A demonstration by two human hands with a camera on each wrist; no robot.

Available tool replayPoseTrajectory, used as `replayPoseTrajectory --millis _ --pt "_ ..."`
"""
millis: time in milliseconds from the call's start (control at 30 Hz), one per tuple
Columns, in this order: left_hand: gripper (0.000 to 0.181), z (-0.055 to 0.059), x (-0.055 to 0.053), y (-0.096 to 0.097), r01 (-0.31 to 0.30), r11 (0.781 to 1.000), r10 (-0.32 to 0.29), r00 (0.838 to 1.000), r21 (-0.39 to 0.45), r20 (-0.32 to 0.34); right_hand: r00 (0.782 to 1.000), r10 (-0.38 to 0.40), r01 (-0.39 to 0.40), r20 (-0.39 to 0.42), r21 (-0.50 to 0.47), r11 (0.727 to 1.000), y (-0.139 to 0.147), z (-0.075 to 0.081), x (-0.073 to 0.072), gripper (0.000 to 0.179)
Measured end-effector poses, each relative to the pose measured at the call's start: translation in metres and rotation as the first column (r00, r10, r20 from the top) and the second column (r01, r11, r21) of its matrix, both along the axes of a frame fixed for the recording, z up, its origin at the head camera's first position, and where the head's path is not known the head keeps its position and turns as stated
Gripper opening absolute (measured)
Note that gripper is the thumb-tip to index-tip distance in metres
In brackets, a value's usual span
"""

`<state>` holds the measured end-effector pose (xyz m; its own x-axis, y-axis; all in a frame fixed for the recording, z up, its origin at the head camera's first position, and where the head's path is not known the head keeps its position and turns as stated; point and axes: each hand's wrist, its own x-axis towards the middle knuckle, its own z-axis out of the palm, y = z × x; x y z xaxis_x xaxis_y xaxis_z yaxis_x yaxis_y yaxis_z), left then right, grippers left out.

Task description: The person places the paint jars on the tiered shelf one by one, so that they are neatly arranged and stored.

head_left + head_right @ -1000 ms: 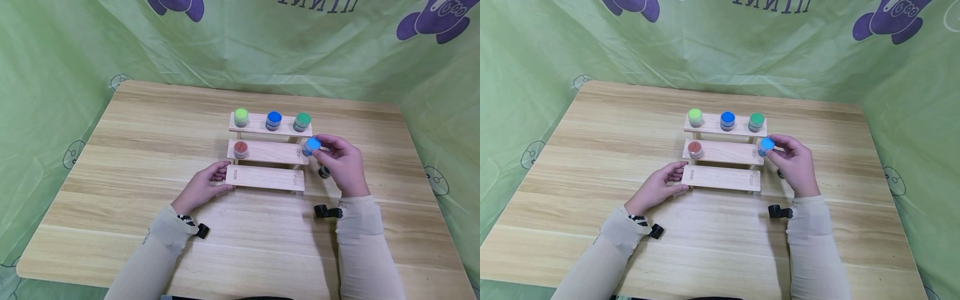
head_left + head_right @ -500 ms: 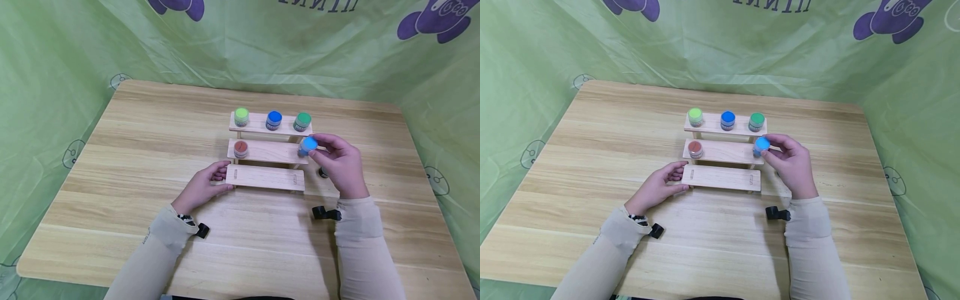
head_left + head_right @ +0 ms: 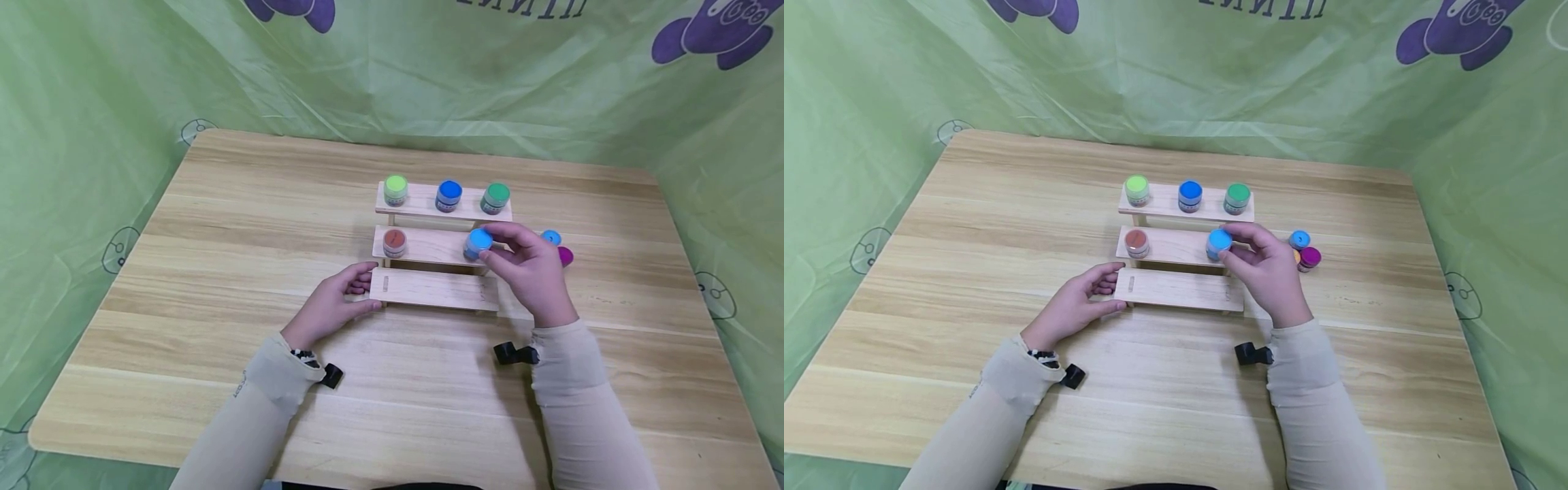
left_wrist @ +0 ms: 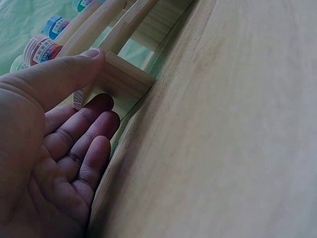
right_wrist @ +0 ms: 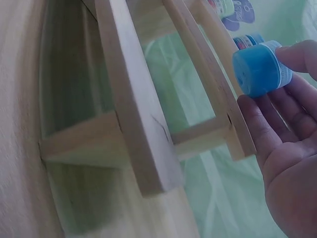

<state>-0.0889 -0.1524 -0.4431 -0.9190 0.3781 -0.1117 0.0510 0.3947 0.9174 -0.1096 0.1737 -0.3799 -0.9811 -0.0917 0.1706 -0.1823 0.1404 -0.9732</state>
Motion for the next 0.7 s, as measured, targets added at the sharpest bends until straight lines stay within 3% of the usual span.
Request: replayPoseTrajectory --millis 467,700 --pt "0.069 -0.001 -0.001 0.0 -0.01 1.0 0.01 1.0 -0.002 0.017 1.0 0.028 -0.027 -0.003 0.073 0.997 -0.013 -0.002 -0.002 0.036" --pt "0.07 -0.001 -0.001 0.0 -0.01 1.0 0.011 1.0 -0.012 0.017 0.998 0.06 -0.059 -0.002 0.041 0.997 -0.02 0.0 -0.003 0.037"
